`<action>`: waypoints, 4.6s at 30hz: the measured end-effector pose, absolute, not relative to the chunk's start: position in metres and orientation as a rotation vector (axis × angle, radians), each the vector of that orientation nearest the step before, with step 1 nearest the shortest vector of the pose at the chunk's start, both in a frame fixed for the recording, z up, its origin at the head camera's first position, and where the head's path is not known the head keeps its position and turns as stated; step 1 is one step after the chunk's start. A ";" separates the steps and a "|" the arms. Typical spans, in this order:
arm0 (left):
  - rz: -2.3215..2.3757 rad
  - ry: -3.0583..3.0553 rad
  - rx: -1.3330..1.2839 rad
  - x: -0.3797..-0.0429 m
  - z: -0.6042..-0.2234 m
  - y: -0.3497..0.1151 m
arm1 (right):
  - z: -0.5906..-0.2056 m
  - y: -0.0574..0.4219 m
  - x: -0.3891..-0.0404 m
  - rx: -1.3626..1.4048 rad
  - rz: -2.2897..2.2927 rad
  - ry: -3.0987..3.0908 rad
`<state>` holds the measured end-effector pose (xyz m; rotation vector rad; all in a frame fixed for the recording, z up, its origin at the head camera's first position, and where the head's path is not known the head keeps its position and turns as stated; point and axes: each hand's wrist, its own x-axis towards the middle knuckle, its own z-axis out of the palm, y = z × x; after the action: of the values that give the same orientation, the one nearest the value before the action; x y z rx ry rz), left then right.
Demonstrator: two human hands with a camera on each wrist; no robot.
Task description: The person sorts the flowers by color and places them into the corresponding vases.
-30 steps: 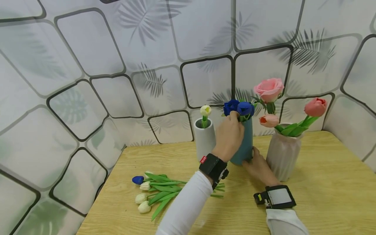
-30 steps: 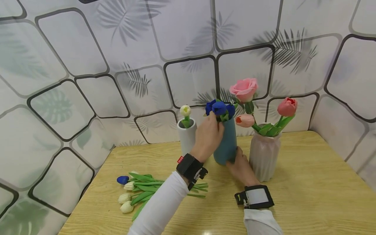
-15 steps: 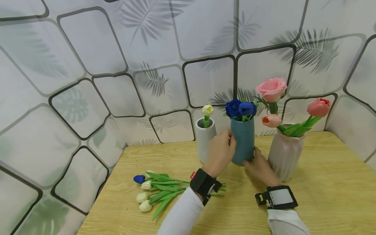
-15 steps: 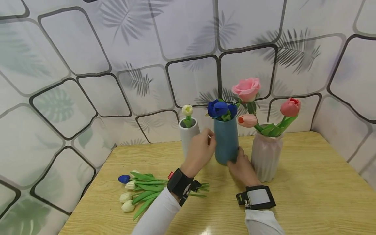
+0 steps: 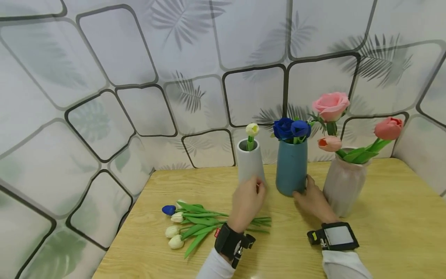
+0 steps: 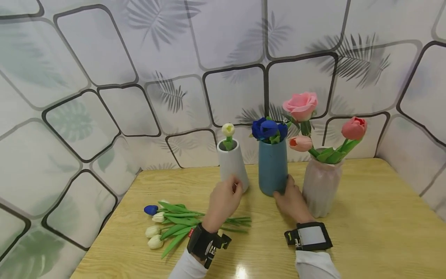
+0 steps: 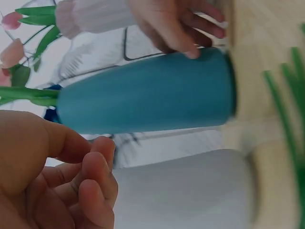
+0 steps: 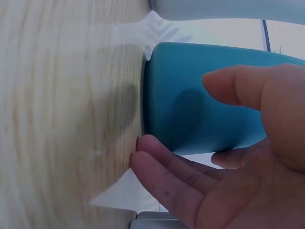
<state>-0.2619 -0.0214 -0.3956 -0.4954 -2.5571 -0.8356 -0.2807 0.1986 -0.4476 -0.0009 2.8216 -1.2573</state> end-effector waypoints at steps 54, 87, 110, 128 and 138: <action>-0.599 -2.823 -0.748 -0.267 -0.431 -0.129 | -0.447 0.198 -0.271 0.022 -1.234 2.816; -2.869 -1.293 0.572 -0.269 -0.442 -0.100 | -0.447 0.198 -0.271 0.014 -1.231 2.821; -2.413 -1.795 0.169 -0.262 -0.437 -0.087 | -0.447 0.200 -0.269 -0.008 -1.243 2.818; -1.739 -1.950 -0.653 -0.240 -0.427 -0.061 | -0.449 0.200 -0.271 0.022 -1.254 2.818; -1.542 -1.960 -0.885 -0.239 -0.414 -0.049 | -0.447 0.197 -0.269 0.003 -1.265 2.844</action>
<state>-0.2395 -0.0491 -0.4142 -0.8847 -1.9600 -1.5422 -0.2686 0.1975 -0.4471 0.0034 2.8439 -1.2653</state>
